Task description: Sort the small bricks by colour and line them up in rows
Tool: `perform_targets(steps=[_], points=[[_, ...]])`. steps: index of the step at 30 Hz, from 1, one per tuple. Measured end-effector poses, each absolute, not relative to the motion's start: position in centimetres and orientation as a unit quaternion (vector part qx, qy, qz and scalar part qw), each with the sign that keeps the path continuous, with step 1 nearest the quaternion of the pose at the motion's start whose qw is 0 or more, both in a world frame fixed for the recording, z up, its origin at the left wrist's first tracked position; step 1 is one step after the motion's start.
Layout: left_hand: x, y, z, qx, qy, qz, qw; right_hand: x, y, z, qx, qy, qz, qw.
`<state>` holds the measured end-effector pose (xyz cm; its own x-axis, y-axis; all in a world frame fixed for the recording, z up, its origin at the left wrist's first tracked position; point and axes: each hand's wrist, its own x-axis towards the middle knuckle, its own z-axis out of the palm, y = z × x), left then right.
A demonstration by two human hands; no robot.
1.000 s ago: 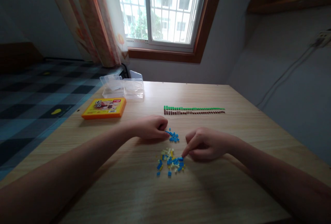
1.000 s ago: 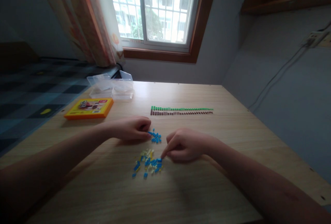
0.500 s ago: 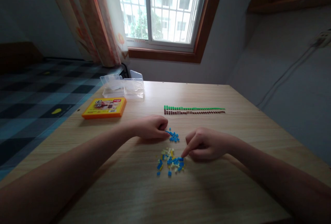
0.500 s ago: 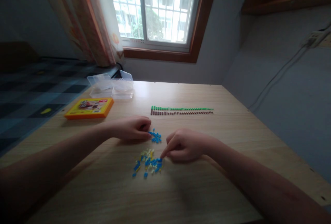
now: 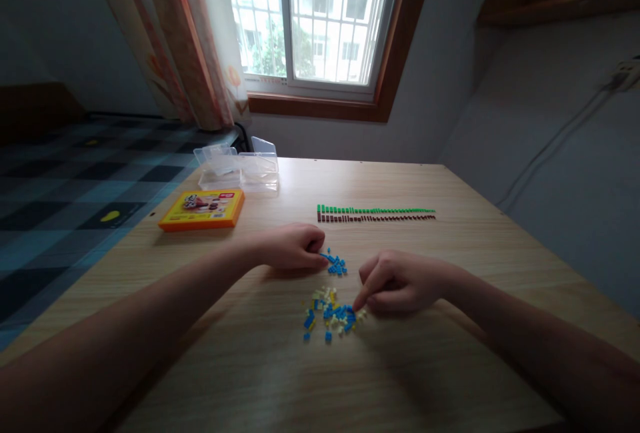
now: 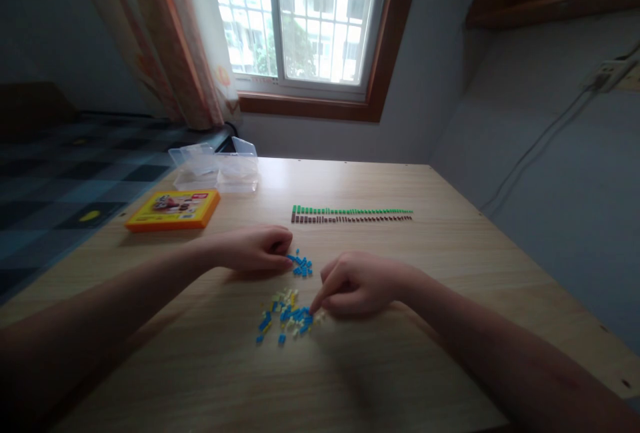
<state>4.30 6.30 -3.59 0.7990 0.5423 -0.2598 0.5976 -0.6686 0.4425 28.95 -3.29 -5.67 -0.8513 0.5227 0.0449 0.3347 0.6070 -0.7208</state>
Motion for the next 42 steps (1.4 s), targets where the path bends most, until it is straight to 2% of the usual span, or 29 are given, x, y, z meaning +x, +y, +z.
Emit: perform_targets(steps=[10, 19, 26, 34, 38, 42], points=[[4.3, 6.3, -3.6, 0.912, 0.315, -0.053, 0.257, 29.0, -3.1, -6.0, -0.317, -0.89, 0.296, 0.14], [4.4, 6.1, -3.4, 0.912, 0.317, -0.052, 0.256, 28.7, -3.7, -6.1, -0.244, -0.888, 0.361, 0.147], [4.4, 6.2, -3.4, 0.909, 0.319, -0.06, 0.26, 28.8, -3.5, -5.8, -0.351, -0.883, 0.261, 0.169], [4.3, 6.5, -3.7, 0.916, 0.306, -0.053, 0.255, 27.9, -4.8, -5.7, -0.25, -0.896, 0.334, 0.156], [4.3, 6.5, -3.9, 0.915, 0.308, -0.058, 0.255, 28.2, -4.4, -6.2, -0.29, -0.903, 0.28, 0.15], [4.3, 6.6, -4.0, 0.915, 0.307, -0.057, 0.255, 28.6, -3.8, -6.5, -0.361, -0.9, 0.163, 0.182]])
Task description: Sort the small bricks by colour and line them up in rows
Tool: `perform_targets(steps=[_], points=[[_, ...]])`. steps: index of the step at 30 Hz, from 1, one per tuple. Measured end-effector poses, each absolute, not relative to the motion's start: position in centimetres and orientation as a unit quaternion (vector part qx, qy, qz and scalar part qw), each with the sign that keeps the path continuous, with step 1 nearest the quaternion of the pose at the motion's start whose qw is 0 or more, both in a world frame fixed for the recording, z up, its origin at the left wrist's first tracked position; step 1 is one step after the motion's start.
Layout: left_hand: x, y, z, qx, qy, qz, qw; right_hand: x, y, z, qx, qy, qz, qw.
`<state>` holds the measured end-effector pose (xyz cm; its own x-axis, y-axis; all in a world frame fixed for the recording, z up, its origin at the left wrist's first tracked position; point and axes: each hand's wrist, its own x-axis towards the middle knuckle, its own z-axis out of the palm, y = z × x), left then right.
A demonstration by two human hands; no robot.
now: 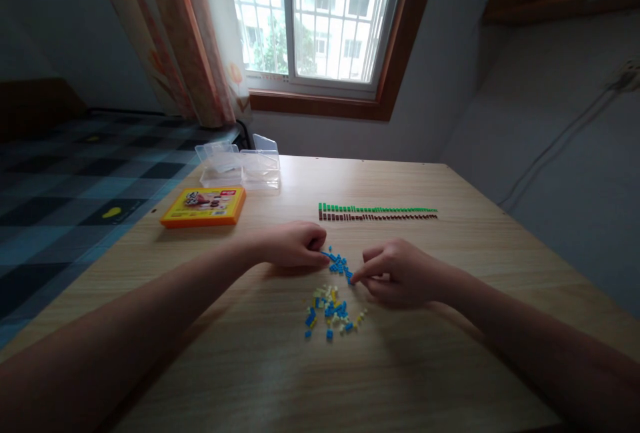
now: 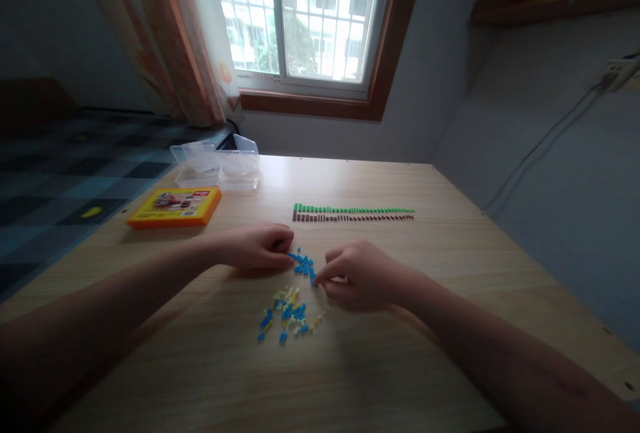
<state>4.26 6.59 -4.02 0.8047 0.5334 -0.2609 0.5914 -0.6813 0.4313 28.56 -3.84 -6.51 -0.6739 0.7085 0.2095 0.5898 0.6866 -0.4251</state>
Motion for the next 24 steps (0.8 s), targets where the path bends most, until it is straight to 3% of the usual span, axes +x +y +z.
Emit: perform_targets(steps=[5, 12, 20, 24], points=[[4.2, 6.6, -4.0, 0.915, 0.304, -0.057, 0.257, 28.0, -4.4, -6.1, -0.321, -0.912, 0.16, 0.201], [4.2, 6.7, -4.1, 0.915, 0.304, -0.054, 0.259, 27.5, -5.0, -6.0, -0.271, -0.933, 0.18, 0.152], [4.2, 6.7, -4.2, 0.916, 0.306, -0.054, 0.253, 28.3, -4.1, -6.5, -0.34, -0.925, 0.05, 0.163], [4.2, 6.7, -4.1, 0.918, 0.304, -0.055, 0.249, 27.9, -4.4, -6.4, -0.309, -0.934, 0.064, 0.168]])
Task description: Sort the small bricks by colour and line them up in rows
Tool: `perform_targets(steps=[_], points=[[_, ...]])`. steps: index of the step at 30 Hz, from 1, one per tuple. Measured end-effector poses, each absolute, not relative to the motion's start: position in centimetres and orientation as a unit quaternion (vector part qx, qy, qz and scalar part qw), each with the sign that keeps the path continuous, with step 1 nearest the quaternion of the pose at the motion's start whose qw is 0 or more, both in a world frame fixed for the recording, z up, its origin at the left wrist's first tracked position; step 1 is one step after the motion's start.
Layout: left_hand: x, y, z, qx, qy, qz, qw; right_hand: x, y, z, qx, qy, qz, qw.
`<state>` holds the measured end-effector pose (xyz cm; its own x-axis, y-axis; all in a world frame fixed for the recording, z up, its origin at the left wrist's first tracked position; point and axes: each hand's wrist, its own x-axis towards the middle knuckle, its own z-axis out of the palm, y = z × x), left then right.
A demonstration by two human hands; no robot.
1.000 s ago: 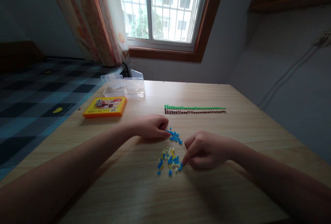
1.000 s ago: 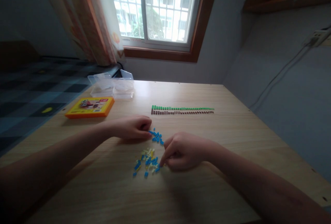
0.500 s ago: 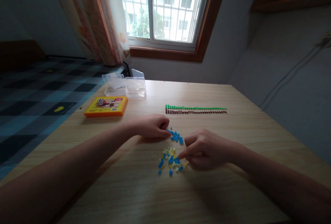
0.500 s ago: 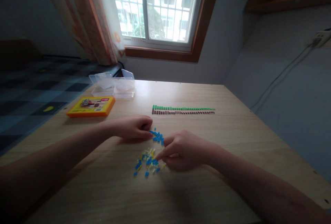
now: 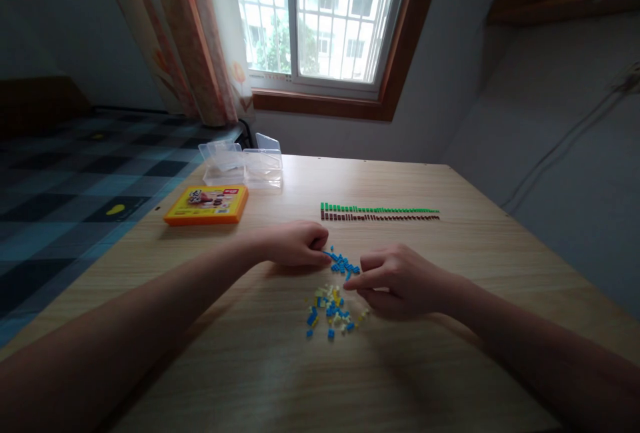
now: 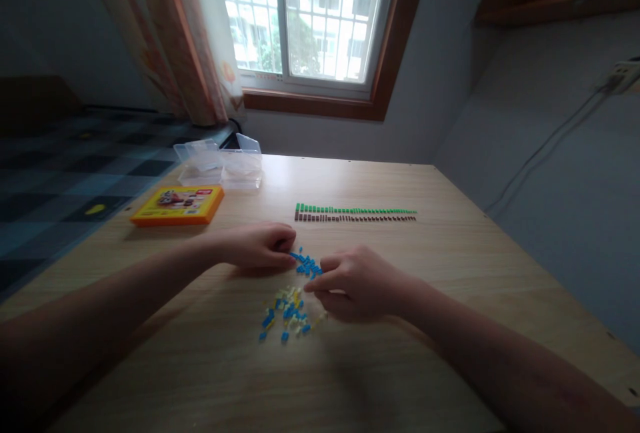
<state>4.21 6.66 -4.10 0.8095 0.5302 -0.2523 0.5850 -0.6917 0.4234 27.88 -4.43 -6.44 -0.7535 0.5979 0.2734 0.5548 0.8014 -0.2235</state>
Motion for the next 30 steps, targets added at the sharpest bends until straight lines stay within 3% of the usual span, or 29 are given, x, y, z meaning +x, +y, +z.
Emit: perform_targets(steps=[8, 16, 22, 30], points=[[4.2, 6.5, -4.0, 0.915, 0.308, -0.054, 0.255, 27.4, -4.8, -6.7, -0.269, -0.949, 0.097, 0.133], [4.3, 6.6, -3.9, 0.917, 0.304, -0.057, 0.252, 27.9, -4.3, -6.6, -0.322, -0.934, 0.009, 0.155], [4.3, 6.6, -4.0, 0.917, 0.303, -0.051, 0.253, 26.9, -5.2, -6.2, -0.253, -0.953, 0.085, 0.143], [4.3, 6.5, -3.9, 0.919, 0.303, -0.047, 0.249, 26.8, -5.4, -6.2, -0.253, -0.952, 0.103, 0.139]])
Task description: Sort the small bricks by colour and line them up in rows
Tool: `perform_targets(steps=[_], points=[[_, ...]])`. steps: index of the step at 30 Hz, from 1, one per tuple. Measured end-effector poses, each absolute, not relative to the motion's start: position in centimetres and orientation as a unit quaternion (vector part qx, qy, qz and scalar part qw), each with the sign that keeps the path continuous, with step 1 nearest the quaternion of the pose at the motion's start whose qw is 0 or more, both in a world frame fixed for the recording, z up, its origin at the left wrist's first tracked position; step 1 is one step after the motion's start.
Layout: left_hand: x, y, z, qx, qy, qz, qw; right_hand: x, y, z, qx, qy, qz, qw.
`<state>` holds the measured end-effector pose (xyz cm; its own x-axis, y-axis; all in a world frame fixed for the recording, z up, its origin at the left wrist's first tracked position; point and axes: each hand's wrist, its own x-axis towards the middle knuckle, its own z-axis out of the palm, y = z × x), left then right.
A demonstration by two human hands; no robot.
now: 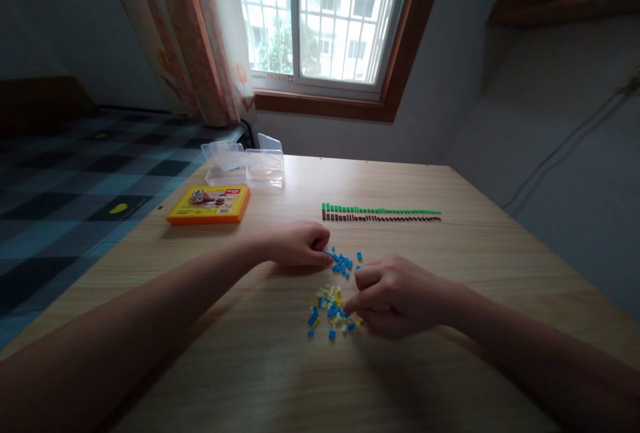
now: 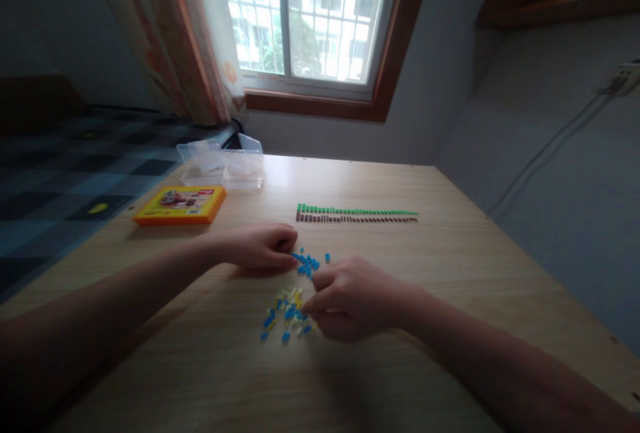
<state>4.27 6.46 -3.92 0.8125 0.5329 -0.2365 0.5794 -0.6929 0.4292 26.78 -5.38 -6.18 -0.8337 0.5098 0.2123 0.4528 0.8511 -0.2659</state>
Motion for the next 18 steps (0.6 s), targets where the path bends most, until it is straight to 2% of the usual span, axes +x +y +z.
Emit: perform_targets(steps=[11, 18], points=[[4.32, 6.45, -3.94, 0.92, 0.304, -0.052, 0.243, 26.64, -5.22, -6.63, -0.275, -0.949, 0.062, 0.143], [4.2, 6.59, -4.22, 0.919, 0.301, -0.046, 0.249, 26.57, -5.3, -6.4, -0.258, -0.944, 0.126, 0.161]])
